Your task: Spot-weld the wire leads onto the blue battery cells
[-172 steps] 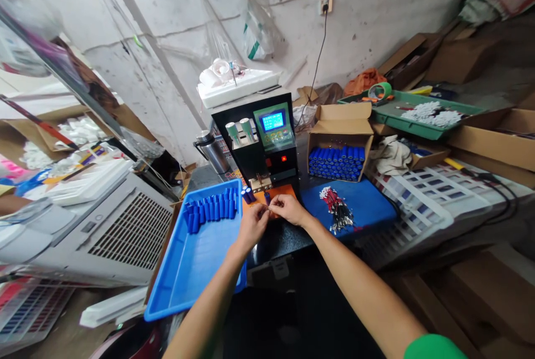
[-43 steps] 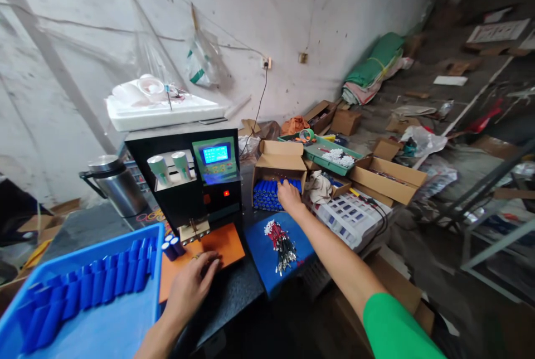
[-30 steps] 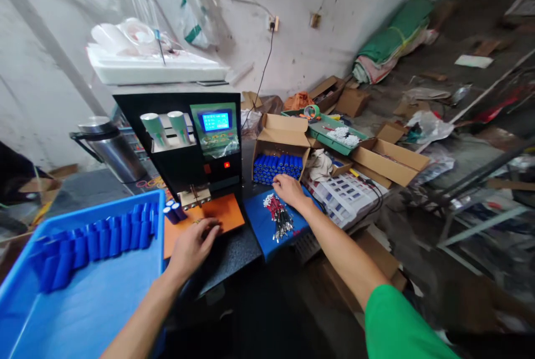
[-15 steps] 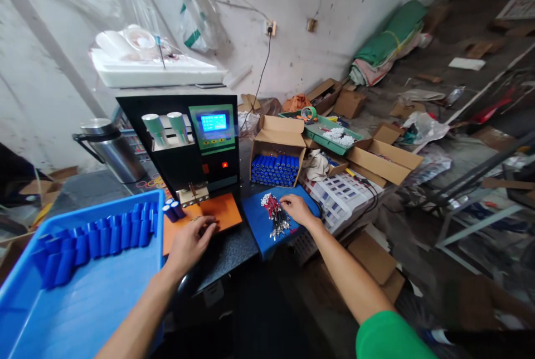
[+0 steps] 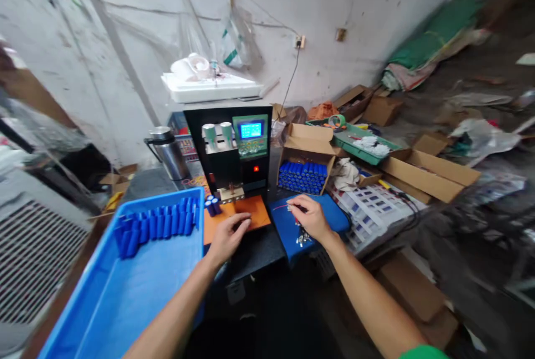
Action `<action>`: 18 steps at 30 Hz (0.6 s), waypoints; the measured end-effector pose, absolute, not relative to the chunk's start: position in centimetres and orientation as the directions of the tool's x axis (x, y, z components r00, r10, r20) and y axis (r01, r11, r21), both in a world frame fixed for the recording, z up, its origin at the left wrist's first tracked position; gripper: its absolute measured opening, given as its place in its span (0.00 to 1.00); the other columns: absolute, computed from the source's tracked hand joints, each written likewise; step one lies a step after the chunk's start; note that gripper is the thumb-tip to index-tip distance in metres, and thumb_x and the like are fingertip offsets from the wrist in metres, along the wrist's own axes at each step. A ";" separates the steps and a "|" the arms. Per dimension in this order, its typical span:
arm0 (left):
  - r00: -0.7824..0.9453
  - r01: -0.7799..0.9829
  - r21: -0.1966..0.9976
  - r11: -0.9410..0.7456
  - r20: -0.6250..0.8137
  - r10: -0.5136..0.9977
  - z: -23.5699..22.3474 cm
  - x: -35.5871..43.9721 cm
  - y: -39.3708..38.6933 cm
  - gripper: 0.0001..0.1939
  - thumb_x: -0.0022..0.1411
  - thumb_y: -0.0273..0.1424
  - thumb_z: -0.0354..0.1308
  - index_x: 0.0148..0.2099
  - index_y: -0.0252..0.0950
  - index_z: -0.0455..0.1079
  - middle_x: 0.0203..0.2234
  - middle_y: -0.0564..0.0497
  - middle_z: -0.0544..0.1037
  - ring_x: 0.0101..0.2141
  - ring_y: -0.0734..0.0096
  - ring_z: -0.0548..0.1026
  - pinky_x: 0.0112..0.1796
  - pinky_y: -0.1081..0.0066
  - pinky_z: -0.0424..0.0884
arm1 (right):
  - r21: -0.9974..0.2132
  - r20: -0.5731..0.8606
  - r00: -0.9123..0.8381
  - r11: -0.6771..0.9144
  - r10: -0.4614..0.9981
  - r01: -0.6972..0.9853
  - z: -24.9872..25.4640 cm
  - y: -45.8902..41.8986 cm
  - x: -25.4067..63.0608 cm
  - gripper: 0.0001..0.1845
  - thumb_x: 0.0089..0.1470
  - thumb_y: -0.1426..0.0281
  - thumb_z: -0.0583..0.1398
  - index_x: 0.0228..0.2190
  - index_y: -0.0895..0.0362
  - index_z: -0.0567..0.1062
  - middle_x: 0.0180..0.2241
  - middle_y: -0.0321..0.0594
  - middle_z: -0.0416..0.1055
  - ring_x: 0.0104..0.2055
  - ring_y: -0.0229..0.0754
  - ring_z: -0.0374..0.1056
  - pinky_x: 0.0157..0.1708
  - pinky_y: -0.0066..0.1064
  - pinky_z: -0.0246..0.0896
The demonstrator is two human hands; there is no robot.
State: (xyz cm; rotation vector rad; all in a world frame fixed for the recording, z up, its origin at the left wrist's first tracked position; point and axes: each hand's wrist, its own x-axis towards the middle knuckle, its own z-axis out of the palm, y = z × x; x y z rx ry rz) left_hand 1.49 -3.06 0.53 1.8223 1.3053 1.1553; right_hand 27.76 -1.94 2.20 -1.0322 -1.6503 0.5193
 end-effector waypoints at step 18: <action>0.070 0.292 0.933 -0.210 0.198 0.978 1.2 1.8 -4.2 0.15 0.58 0.41 0.58 0.35 0.34 0.75 0.26 0.50 0.78 0.29 0.68 0.75 0.33 0.70 0.71 | -0.961 0.254 -0.082 0.242 0.964 -0.134 0.6 -2.4 20.3 0.17 0.48 0.63 0.63 0.41 0.56 0.76 0.36 0.42 0.73 0.33 0.41 0.69 0.27 0.30 0.66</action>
